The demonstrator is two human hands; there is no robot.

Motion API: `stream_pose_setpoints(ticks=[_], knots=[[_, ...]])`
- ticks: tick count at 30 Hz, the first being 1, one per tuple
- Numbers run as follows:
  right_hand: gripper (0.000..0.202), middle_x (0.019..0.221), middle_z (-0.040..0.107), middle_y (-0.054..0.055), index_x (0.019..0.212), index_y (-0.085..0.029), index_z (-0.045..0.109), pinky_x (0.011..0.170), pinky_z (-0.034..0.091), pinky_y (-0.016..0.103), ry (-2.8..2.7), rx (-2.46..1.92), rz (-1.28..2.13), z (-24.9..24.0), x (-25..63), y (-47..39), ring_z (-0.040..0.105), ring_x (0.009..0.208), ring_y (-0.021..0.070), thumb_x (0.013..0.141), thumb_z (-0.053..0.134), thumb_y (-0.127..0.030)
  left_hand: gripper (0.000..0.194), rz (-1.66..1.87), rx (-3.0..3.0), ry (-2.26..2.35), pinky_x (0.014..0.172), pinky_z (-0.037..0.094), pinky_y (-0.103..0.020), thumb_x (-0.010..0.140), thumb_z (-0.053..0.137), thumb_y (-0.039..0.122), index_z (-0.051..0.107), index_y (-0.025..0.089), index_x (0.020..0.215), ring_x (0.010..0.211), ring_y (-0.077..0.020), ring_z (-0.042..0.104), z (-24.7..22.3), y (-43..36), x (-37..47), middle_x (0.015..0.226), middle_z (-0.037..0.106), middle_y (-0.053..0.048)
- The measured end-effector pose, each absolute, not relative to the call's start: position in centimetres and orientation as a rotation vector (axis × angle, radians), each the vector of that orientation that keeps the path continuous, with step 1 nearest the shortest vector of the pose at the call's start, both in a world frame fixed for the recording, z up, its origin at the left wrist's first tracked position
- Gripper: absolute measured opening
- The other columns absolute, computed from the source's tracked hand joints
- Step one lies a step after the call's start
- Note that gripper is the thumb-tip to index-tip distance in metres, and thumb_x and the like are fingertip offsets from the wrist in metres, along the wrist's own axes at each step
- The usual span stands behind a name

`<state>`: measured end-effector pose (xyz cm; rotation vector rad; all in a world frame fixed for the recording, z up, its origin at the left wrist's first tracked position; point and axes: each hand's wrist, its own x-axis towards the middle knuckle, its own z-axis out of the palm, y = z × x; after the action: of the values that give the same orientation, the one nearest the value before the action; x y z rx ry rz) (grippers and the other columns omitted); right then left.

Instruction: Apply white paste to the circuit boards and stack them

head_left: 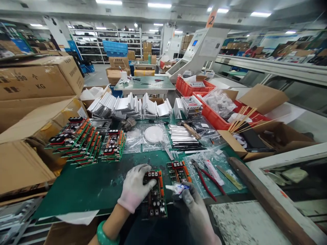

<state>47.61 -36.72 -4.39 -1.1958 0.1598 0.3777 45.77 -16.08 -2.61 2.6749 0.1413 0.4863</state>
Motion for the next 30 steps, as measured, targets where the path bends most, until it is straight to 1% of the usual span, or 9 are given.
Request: stream_pose_setpoints(ticks=[2, 4, 7, 10, 12, 15, 18, 21, 30], knots=[[0.053, 0.089, 0.071, 0.005, 0.1, -0.022, 0.065, 0.067, 0.058, 0.035, 0.167, -1.276, 0.299, -4.3, 48.2, -37.1, 0.067, 0.078, 0.0232, 0.066, 0.08, -0.059, 0.021, 0.462, 2.729, 0.103, 0.087, 0.055, -0.045, 0.076, 0.073, 0.018, 0.068, 0.023, 0.096, 0.099, -0.0273, 0.066, -3.1, -15.7, 46.7, 0.103, 0.072, -0.004], [0.05, 0.093, 0.073, 0.006, 0.099, -0.021, 0.069, 0.075, 0.059, 0.037, 0.142, -1.375, 0.216, -4.0, 48.5, -37.4, 0.069, 0.085, 0.0259, 0.064, 0.081, -0.055, 0.016, 0.465, 2.736, 0.039, 0.083, 0.057, -0.044, 0.078, 0.071, 0.017, 0.068, 0.021, 0.093, 0.093, -0.0264, 0.068, -3.3, -15.5, 47.0, 0.098, 0.073, -0.004], [0.038, 0.1, 0.075, 0.007, 0.098, -0.022, 0.073, 0.081, 0.058, 0.035, 0.068, -1.548, 0.113, -3.6, 48.4, -37.7, 0.07, 0.094, 0.0266, 0.071, 0.075, -0.049, 0.015, 0.485, 2.733, -0.094, 0.083, 0.059, -0.039, 0.083, 0.066, 0.015, 0.066, 0.02, 0.097, 0.094, -0.0232, 0.069, -3.1, -15.2, 46.2, 0.101, 0.073, -0.005], [0.023, 0.102, 0.075, 0.004, 0.1, -0.026, 0.074, 0.08, 0.059, 0.029, -0.136, -1.713, -0.039, -2.9, 48.0, -38.1, 0.07, 0.096, 0.0228, 0.082, 0.065, -0.035, 0.016, 0.561, 2.687, -0.377, 0.089, 0.058, -0.033, 0.09, 0.057, 0.017, 0.063, 0.02, 0.104, 0.107, -0.0202, 0.065, -2.0, -14.8, 44.4, 0.109, 0.071, -0.006], [0.022, 0.105, 0.074, 0.002, 0.104, -0.029, 0.072, 0.08, 0.058, 0.026, -0.344, -1.751, -0.163, -2.3, 47.8, -38.3, 0.07, 0.097, 0.0194, 0.086, 0.059, -0.026, 0.018, 0.654, 2.622, -0.629, 0.091, 0.058, -0.032, 0.095, 0.05, 0.018, 0.06, 0.018, 0.109, 0.113, -0.0203, 0.062, -1.0, -14.6, 43.2, 0.11, 0.07, -0.008], [0.024, 0.106, 0.072, 0.002, 0.109, -0.029, 0.067, 0.081, 0.058, 0.023, -0.62, -1.725, -0.289, -1.6, 47.5, -38.4, 0.069, 0.098, 0.0159, 0.09, 0.056, -0.019, 0.019, 0.731, 2.562, -0.868, 0.093, 0.057, -0.033, 0.099, 0.042, 0.017, 0.057, 0.016, 0.111, 0.116, -0.0204, 0.061, 0.5, -14.5, 42.0, 0.109, 0.07, -0.01], [0.022, 0.104, 0.071, 0.003, 0.111, -0.027, 0.063, 0.079, 0.058, 0.023, -0.789, -1.729, -0.336, -1.0, 47.4, -38.2, 0.069, 0.094, 0.0148, 0.094, 0.053, -0.018, 0.018, 0.732, 2.606, -0.943, 0.092, 0.058, -0.033, 0.099, 0.042, 0.016, 0.057, 0.015, 0.109, 0.112, -0.0204, 0.063, 1.3, -14.8, 41.4, 0.106, 0.071, -0.01], [0.018, 0.1, 0.07, 0.005, 0.111, -0.026, 0.061, 0.076, 0.058, 0.025, -0.896, -1.746, -0.373, -0.6, 47.6, -38.0, 0.07, 0.09, 0.0156, 0.097, 0.05, -0.022, 0.019, 0.749, 2.643, -0.965, 0.09, 0.059, -0.033, 0.099, 0.04, 0.014, 0.058, 0.014, 0.105, 0.109, -0.0209, 0.065, 1.6, -15.1, 41.2, 0.103, 0.072, -0.008], [0.017, 0.091, 0.071, 0.004, 0.107, -0.027, 0.062, 0.068, 0.058, 0.026, -0.973, -1.828, -0.496, 0.4, 47.5, -37.7, 0.07, 0.078, 0.0152, 0.101, 0.047, -0.032, 0.021, 0.766, 2.672, -0.922, 0.091, 0.058, -0.033, 0.1, 0.038, 0.014, 0.059, 0.015, 0.102, 0.106, -0.0214, 0.066, 1.2, -15.4, 41.1, 0.102, 0.072, -0.008]])
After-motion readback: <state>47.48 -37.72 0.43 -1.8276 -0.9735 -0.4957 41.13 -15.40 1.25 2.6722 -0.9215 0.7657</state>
